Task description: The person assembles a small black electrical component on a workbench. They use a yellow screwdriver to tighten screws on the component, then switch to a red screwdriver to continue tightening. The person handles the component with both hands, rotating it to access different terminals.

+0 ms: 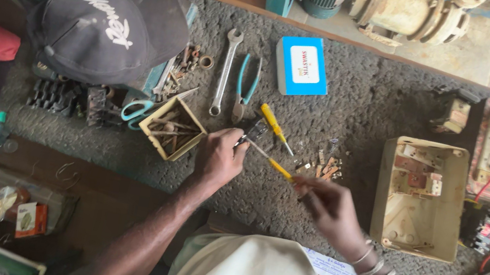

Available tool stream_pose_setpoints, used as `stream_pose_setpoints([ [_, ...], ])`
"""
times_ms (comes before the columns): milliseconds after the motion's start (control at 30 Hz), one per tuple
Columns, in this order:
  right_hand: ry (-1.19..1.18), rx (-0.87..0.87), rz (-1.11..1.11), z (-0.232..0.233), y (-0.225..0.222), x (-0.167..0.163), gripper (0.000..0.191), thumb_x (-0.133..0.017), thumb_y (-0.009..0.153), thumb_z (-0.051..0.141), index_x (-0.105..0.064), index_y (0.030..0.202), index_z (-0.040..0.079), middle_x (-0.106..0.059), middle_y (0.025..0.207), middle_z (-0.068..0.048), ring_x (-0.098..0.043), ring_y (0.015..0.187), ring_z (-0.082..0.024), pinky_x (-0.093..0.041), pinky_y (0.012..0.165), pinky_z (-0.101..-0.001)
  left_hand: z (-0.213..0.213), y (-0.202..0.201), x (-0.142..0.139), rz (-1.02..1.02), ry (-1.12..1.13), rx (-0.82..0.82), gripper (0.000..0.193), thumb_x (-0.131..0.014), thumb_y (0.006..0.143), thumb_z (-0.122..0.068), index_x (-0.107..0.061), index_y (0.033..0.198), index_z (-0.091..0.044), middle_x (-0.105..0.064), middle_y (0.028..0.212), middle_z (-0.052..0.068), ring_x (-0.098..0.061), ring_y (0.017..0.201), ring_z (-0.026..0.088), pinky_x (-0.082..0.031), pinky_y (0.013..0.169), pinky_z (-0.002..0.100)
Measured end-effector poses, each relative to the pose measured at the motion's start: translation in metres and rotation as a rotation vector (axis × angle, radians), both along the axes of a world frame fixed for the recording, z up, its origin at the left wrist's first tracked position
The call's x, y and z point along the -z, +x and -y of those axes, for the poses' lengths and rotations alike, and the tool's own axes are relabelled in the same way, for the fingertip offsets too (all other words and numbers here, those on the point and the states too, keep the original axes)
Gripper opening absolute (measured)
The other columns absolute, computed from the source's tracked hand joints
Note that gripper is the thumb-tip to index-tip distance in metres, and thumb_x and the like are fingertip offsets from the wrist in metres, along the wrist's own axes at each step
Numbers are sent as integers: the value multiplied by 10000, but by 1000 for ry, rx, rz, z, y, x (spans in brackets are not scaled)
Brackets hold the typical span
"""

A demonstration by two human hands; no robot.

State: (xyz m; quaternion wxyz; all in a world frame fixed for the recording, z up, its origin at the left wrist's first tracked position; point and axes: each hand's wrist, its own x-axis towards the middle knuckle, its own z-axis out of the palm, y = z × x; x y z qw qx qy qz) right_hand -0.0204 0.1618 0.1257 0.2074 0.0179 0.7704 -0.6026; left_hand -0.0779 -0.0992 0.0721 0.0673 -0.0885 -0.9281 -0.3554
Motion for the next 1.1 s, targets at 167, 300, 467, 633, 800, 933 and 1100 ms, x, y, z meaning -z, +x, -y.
stream_pose_setpoints([
  [167,175,-74,-82,-3,11,9,326,-662,917,33,-735,1233,72,-727,791,-19,-494,544,-33,-412,461,-214,6,2,10,9,103,-23,192,-772,855,-137,-656,981,-50,-719,813,120,-719,721,249,-560,612,398],
  [300,-257,18,-20,-28,7,25,313,-634,997,58,-682,1302,2,-684,923,12,-526,675,-12,-446,554,-177,-6,9,26,29,110,-93,242,-794,857,-172,-651,1028,-77,-710,819,94,-714,708,212,-552,581,372],
  [467,-296,165,-22,-33,28,54,397,-548,996,175,-588,1379,81,-632,739,28,-450,482,-13,-372,400,-172,-14,16,39,-146,165,-113,246,-792,864,-152,-645,1048,-80,-699,883,103,-691,782,258,-545,630,391],
  [633,-277,195,-10,-12,19,57,352,-559,1010,130,-623,1351,70,-639,830,-2,-485,540,-38,-409,442,-200,-11,15,37,-118,165,-112,294,-804,872,-151,-614,1081,-70,-689,906,125,-680,856,310,-529,726,442],
  [800,447,147,-786,-32,-28,30,301,-600,994,29,-594,1295,26,-654,1086,-161,-635,935,-331,-534,774,-452,-19,16,26,-200,250,-131,529,-808,829,-127,-566,1290,-33,-684,1040,182,-674,945,359,-536,808,469],
  [933,744,196,-797,-37,-57,29,455,-606,876,-41,-592,1320,56,-605,1070,-200,-571,1033,-436,-483,888,-530,-23,18,12,-177,149,-135,592,-823,809,-114,-584,1349,-74,-723,1136,195,-698,988,390,-558,848,476],
  [1100,855,160,-600,-39,-72,38,437,-631,887,-2,-592,1300,138,-601,1124,-162,-540,1055,-416,-466,910,-519,-35,26,-4,-50,198,-83,721,-838,771,-129,-512,1397,17,-708,1118,228,-721,971,370,-575,837,457],
])
